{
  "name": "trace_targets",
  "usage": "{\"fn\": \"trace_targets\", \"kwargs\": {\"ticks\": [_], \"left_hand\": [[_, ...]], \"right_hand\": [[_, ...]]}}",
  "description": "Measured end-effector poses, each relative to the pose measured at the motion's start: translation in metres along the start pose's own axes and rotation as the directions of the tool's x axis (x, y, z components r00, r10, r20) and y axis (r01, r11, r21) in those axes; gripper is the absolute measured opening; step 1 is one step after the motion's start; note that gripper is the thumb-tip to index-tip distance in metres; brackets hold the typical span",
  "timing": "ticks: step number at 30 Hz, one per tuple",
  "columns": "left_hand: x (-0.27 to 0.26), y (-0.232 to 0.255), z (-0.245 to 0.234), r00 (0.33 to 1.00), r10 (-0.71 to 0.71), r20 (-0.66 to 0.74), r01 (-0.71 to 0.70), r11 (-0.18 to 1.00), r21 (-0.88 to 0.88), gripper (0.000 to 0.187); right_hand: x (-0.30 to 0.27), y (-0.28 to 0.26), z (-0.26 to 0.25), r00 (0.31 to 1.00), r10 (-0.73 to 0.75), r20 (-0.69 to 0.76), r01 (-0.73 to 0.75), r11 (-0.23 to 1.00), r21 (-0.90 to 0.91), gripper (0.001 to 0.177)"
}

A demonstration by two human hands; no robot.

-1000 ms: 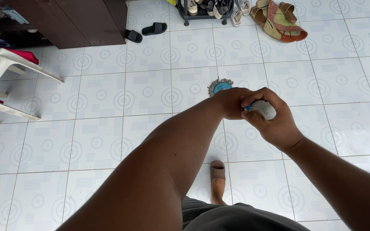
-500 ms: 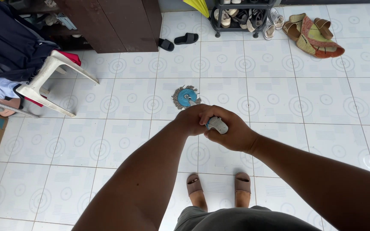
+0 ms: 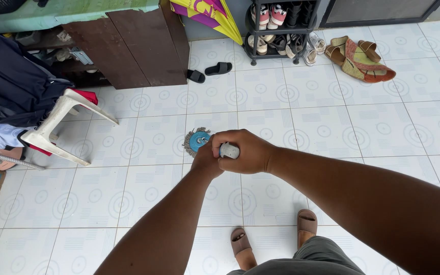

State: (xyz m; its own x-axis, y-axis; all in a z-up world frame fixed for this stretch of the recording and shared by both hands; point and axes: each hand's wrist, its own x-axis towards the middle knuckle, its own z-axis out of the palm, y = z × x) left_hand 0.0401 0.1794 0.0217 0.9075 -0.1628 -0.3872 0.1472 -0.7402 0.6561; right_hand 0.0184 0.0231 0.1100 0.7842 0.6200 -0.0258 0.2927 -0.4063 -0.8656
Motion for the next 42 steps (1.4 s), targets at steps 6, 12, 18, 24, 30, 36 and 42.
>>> {"fn": "trace_targets", "kwargs": {"ticks": [6, 12, 18, 24, 30, 36, 42], "left_hand": [[0.012, 0.044, 0.020, 0.999, -0.002, 0.039, 0.007, 0.993, -0.115, 0.058], [0.047, 0.096, 0.080, 0.989, 0.141, 0.037, -0.135, 0.981, -0.136, 0.039], [0.086, 0.162, 0.143, 0.969, 0.211, 0.125, -0.217, 0.975, 0.038, 0.034], [0.136, 0.199, 0.239, 0.884, 0.443, 0.146, -0.461, 0.877, 0.132, 0.035], [0.147, 0.261, 0.294, 0.836, 0.505, 0.213, -0.535, 0.836, 0.121, 0.035], [0.128, 0.341, 0.266, 0.821, 0.410, 0.397, -0.513, 0.835, 0.200, 0.044], [0.207, 0.335, 0.317, 0.664, 0.716, 0.215, -0.746, 0.652, 0.131, 0.041]], "right_hand": [[-0.021, 0.020, -0.036, 0.998, 0.027, -0.056, -0.024, 0.998, 0.066, 0.014], [-0.065, 0.078, -0.089, 0.990, -0.031, -0.140, 0.029, 0.999, -0.017, 0.017], [-0.122, 0.125, -0.145, 0.973, 0.090, -0.212, -0.098, 0.995, -0.031, 0.020], [-0.188, 0.167, -0.192, 0.929, 0.222, -0.295, -0.255, 0.964, -0.078, 0.024], [-0.248, 0.189, -0.226, 0.863, 0.308, -0.401, -0.328, 0.945, 0.021, 0.024], [-0.280, 0.194, -0.258, 0.815, 0.362, -0.453, -0.351, 0.930, 0.110, 0.030], [-0.272, 0.173, -0.288, 0.511, 0.774, -0.375, -0.595, 0.633, 0.495, 0.051]]}}
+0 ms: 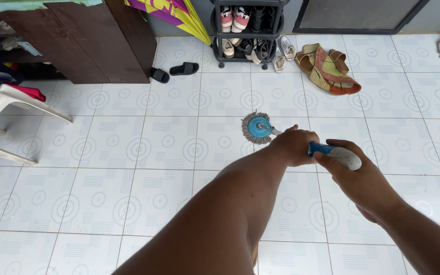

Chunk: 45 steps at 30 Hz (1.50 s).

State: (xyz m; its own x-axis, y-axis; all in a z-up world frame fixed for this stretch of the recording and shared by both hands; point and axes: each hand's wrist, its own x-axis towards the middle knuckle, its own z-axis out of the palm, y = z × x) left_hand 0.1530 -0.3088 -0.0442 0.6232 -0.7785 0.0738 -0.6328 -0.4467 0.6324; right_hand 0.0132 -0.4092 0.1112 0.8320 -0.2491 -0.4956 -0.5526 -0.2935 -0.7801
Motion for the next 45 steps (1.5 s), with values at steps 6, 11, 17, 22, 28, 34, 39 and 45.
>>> {"fn": "trace_targets", "kwargs": {"ticks": [6, 11, 17, 22, 28, 34, 39, 45], "left_hand": [[-0.044, 0.025, -0.062, 0.974, -0.189, 0.124, 0.178, 0.980, 0.092, 0.035], [-0.087, 0.004, -0.093, 0.953, -0.283, 0.107, 0.270, 0.955, 0.121, 0.034], [-0.138, -0.048, -0.156, 0.916, -0.394, 0.077, 0.383, 0.915, 0.131, 0.035], [-0.199, -0.098, -0.209, 0.870, -0.493, 0.022, 0.489, 0.868, 0.090, 0.042], [-0.281, -0.146, -0.267, 0.763, -0.644, -0.047, 0.646, 0.763, 0.028, 0.047], [-0.366, -0.170, -0.303, 0.616, -0.779, -0.117, 0.775, 0.626, -0.088, 0.048], [-0.438, -0.185, -0.314, 0.462, -0.867, -0.190, 0.851, 0.493, -0.181, 0.042], [-0.515, -0.195, -0.322, 0.397, -0.885, -0.245, 0.901, 0.427, -0.082, 0.043]], "right_hand": [[0.000, -0.012, 0.028, 0.985, -0.164, 0.044, 0.167, 0.895, -0.413, 0.048], [0.010, -0.022, 0.073, 0.970, -0.210, 0.124, 0.244, 0.841, -0.484, 0.050], [0.029, -0.071, 0.149, 0.923, -0.302, 0.240, 0.383, 0.783, -0.490, 0.048], [0.042, -0.116, 0.224, 0.872, -0.331, 0.360, 0.469, 0.774, -0.425, 0.049], [0.041, -0.178, 0.319, 0.777, -0.314, 0.545, 0.571, 0.717, -0.400, 0.047], [0.036, -0.210, 0.403, 0.579, -0.373, 0.725, 0.737, 0.620, -0.269, 0.048], [0.015, -0.227, 0.470, 0.441, -0.329, 0.835, 0.824, 0.518, -0.231, 0.052], [-0.022, -0.230, 0.537, 0.331, -0.340, 0.880, 0.885, 0.435, -0.165, 0.055]]}}
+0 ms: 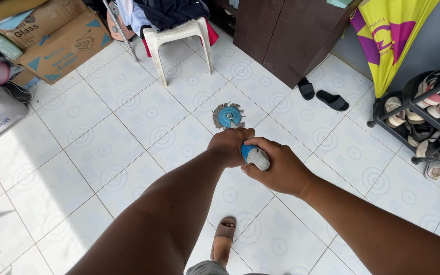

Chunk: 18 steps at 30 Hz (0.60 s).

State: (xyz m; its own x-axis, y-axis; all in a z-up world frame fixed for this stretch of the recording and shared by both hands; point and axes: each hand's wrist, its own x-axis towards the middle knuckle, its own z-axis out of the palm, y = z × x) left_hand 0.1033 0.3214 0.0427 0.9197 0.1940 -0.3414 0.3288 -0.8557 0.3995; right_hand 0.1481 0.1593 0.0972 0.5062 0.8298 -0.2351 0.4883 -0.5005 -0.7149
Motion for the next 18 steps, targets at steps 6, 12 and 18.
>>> {"fn": "trace_targets", "kwargs": {"ticks": [6, 12, 18], "left_hand": [[-0.020, -0.034, -0.023, 0.994, -0.085, -0.069, 0.080, 0.995, -0.064, 0.046], [-0.031, -0.054, -0.007, 0.986, -0.162, -0.033, 0.159, 0.984, -0.081, 0.048], [-0.031, -0.013, 0.001, 0.997, -0.022, 0.076, 0.016, 0.996, 0.082, 0.056]], "right_hand": [[0.035, -0.019, 0.005, 0.992, -0.084, 0.089, 0.074, 0.991, 0.114, 0.053], [0.023, -0.057, 0.019, 0.988, 0.061, 0.138, -0.053, 0.997, -0.059, 0.047], [-0.002, 0.022, 0.037, 0.957, -0.272, -0.098, 0.289, 0.909, 0.300, 0.032]]}}
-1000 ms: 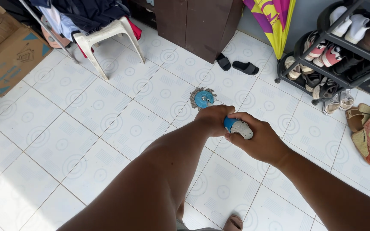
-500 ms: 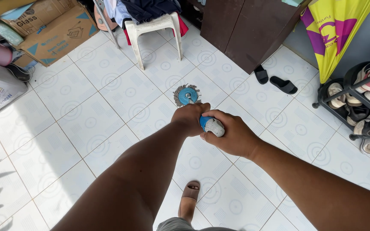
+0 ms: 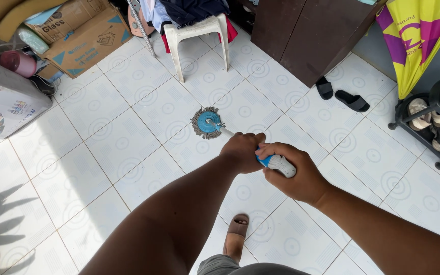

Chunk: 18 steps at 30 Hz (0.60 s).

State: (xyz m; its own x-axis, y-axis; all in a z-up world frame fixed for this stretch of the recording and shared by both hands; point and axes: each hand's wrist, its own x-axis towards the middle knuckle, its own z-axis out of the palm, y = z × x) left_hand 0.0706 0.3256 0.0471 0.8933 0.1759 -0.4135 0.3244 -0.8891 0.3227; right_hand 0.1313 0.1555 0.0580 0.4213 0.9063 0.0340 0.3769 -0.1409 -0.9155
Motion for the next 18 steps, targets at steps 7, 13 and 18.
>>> {"fn": "trace_targets", "kwargs": {"ticks": [7, 13, 18], "left_hand": [[0.023, 0.049, 0.031, 0.987, 0.157, 0.042, -0.158, 0.987, 0.034, 0.051], [0.031, 0.108, 0.026, 0.955, 0.277, 0.102, -0.270, 0.960, -0.073, 0.056], [0.052, 0.148, 0.049, 0.871, 0.478, 0.109, -0.432, 0.854, -0.292, 0.028]], "right_hand": [[-0.055, -0.020, -0.032, 0.986, 0.119, -0.117, -0.137, 0.977, -0.166, 0.036], [-0.101, -0.020, -0.053, 0.912, 0.211, -0.352, -0.264, 0.958, -0.110, 0.032], [-0.133, -0.029, -0.063, 0.829, 0.308, -0.467, -0.420, 0.894, -0.155, 0.031]]}}
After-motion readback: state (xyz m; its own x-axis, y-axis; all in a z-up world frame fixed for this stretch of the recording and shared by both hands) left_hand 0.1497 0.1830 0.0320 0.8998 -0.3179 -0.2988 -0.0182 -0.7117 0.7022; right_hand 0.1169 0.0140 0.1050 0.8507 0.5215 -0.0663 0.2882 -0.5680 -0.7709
